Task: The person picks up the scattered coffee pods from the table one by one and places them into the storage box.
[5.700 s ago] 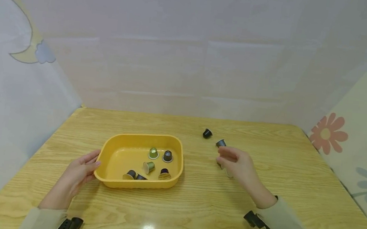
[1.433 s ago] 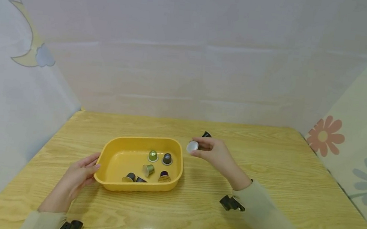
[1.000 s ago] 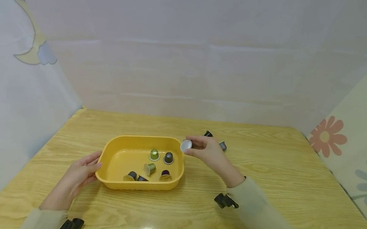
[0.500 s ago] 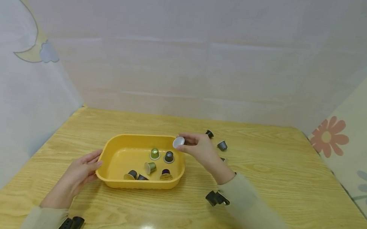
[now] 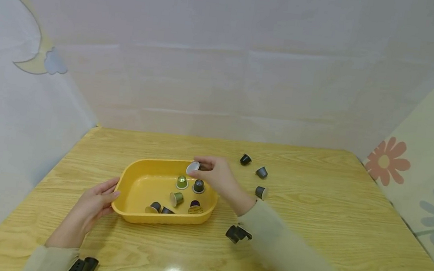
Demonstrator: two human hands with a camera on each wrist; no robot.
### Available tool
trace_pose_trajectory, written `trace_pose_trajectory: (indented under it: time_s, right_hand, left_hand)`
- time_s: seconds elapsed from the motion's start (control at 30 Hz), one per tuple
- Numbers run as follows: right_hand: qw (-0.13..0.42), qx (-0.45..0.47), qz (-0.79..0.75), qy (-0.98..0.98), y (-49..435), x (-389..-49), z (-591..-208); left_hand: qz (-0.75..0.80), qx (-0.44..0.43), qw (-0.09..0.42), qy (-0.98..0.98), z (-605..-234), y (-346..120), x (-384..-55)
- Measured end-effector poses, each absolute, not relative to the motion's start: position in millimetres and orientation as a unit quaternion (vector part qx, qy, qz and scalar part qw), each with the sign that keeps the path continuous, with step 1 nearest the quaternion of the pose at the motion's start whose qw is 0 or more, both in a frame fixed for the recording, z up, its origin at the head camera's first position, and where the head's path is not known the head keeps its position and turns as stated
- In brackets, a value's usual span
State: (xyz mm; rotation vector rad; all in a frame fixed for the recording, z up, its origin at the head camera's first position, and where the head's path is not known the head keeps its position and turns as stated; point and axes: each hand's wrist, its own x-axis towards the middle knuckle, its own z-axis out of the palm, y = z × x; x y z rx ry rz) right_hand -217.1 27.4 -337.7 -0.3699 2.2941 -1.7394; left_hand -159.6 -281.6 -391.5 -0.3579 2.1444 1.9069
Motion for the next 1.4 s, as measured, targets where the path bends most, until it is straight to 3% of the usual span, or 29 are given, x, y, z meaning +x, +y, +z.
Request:
trace_pose_trajectory:
  time_s: [0.3,0.67,1.4]
  right_hand:
    - [0.127,-0.128,-0.559,0.809,-7,-221,-343]
    - [0.176,-0.092,-0.557,0.807,-34,-223,-352]
    - [0.184,-0.092,-0.559,0.803,-18,-217,-363]
  left_hand:
    - [0.655,-0.122,0.126,0.735,-391,-282,-160]
    - [0.656,-0.12,0.13,0.734,-391,-282,-160]
    - [0.653,-0.118,0.135,0.736,-392,-283,-159]
